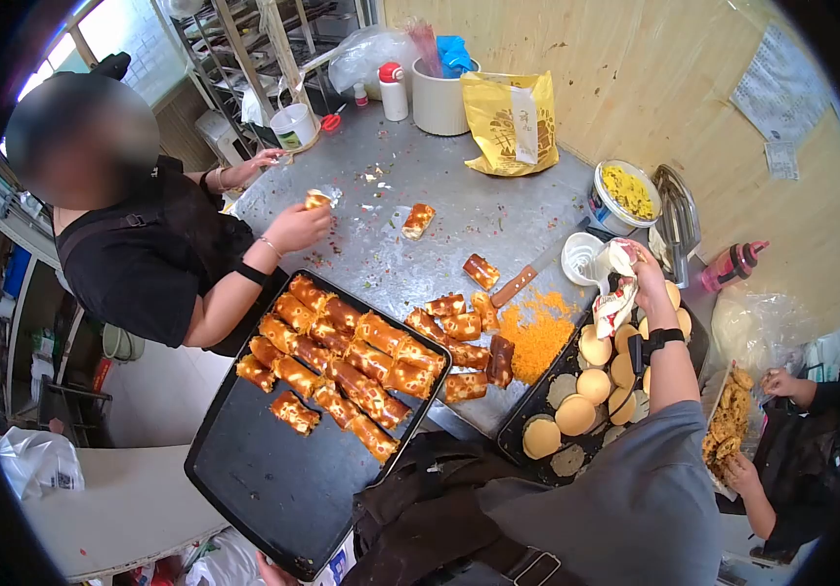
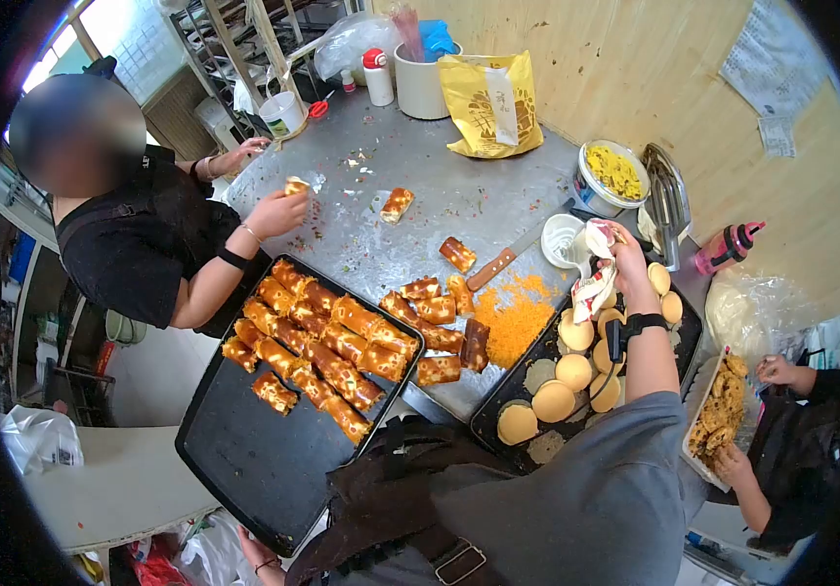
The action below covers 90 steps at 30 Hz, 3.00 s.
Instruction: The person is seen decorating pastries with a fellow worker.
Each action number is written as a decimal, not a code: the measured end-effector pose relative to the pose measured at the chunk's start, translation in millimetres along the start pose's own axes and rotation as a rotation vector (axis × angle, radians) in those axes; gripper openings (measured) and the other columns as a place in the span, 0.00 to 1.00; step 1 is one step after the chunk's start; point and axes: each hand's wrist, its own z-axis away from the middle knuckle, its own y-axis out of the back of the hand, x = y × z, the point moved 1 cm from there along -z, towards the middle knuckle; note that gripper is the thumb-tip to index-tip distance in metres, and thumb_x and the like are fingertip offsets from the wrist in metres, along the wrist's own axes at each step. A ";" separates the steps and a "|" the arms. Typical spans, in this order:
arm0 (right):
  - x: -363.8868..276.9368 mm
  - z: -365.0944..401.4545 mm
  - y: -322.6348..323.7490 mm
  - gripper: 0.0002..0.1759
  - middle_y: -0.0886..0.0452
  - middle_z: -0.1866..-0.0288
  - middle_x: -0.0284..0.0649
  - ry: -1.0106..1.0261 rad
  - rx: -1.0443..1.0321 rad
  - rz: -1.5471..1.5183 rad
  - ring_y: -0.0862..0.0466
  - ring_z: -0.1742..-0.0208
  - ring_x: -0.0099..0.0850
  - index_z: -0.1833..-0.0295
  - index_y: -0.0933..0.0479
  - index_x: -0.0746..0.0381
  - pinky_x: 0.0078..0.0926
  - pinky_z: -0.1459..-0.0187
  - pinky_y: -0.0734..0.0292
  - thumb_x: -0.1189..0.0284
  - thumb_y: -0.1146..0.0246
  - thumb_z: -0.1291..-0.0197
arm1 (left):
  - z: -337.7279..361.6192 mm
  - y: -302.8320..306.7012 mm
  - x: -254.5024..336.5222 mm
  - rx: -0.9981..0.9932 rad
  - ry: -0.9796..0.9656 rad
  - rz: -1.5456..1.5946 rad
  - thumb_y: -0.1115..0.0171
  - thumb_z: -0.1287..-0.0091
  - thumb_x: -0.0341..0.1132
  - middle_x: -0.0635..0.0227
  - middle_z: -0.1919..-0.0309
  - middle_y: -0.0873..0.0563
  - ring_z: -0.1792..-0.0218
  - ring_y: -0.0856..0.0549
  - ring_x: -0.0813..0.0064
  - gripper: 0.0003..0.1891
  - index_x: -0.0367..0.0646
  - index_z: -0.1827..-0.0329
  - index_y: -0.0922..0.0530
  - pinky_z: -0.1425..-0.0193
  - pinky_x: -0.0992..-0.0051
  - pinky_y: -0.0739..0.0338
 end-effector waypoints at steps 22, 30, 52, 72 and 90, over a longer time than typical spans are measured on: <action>22.6 -34.7 -3.4 0.16 0.21 0.66 0.34 0.036 0.094 0.010 0.28 0.82 0.22 0.50 0.26 0.58 0.17 0.83 0.32 0.74 0.37 0.46 | 15.0 -18.4 4.3 0.079 -0.085 -0.002 0.53 0.34 0.57 0.60 0.46 0.23 0.46 0.25 0.62 0.29 0.44 0.40 0.31 0.40 0.63 0.32; 39.2 -42.1 5.5 0.13 0.20 0.59 0.35 0.172 0.247 -0.087 0.21 0.67 0.23 0.51 0.26 0.60 0.17 0.79 0.31 0.77 0.41 0.44 | 8.0 -9.7 2.9 0.043 -0.045 -0.003 0.54 0.35 0.60 0.62 0.48 0.21 0.48 0.23 0.61 0.31 0.44 0.41 0.30 0.44 0.62 0.29; 60.0 -49.3 31.3 0.23 0.25 0.48 0.47 0.167 0.032 -0.382 0.19 0.54 0.38 0.39 0.37 0.63 0.34 0.53 0.22 0.82 0.47 0.40 | 9.9 -11.7 6.0 0.017 -0.132 -0.049 0.54 0.33 0.56 0.65 0.48 0.21 0.47 0.23 0.66 0.28 0.42 0.43 0.28 0.42 0.67 0.31; 61.2 -66.6 32.1 0.16 0.24 0.66 0.38 0.054 0.053 -0.257 0.29 0.77 0.26 0.52 0.35 0.57 0.24 0.74 0.30 0.75 0.38 0.45 | 11.2 -7.8 4.7 -0.065 -0.082 0.015 0.55 0.33 0.55 0.64 0.47 0.22 0.46 0.24 0.66 0.27 0.42 0.42 0.29 0.39 0.66 0.33; 64.2 -86.5 18.8 0.10 0.23 0.73 0.37 0.075 0.379 0.114 0.26 0.81 0.26 0.64 0.27 0.63 0.24 0.83 0.36 0.74 0.34 0.51 | 22.5 -26.7 7.8 0.073 -0.187 -0.054 0.53 0.32 0.52 0.65 0.49 0.21 0.47 0.24 0.67 0.25 0.40 0.45 0.27 0.42 0.68 0.31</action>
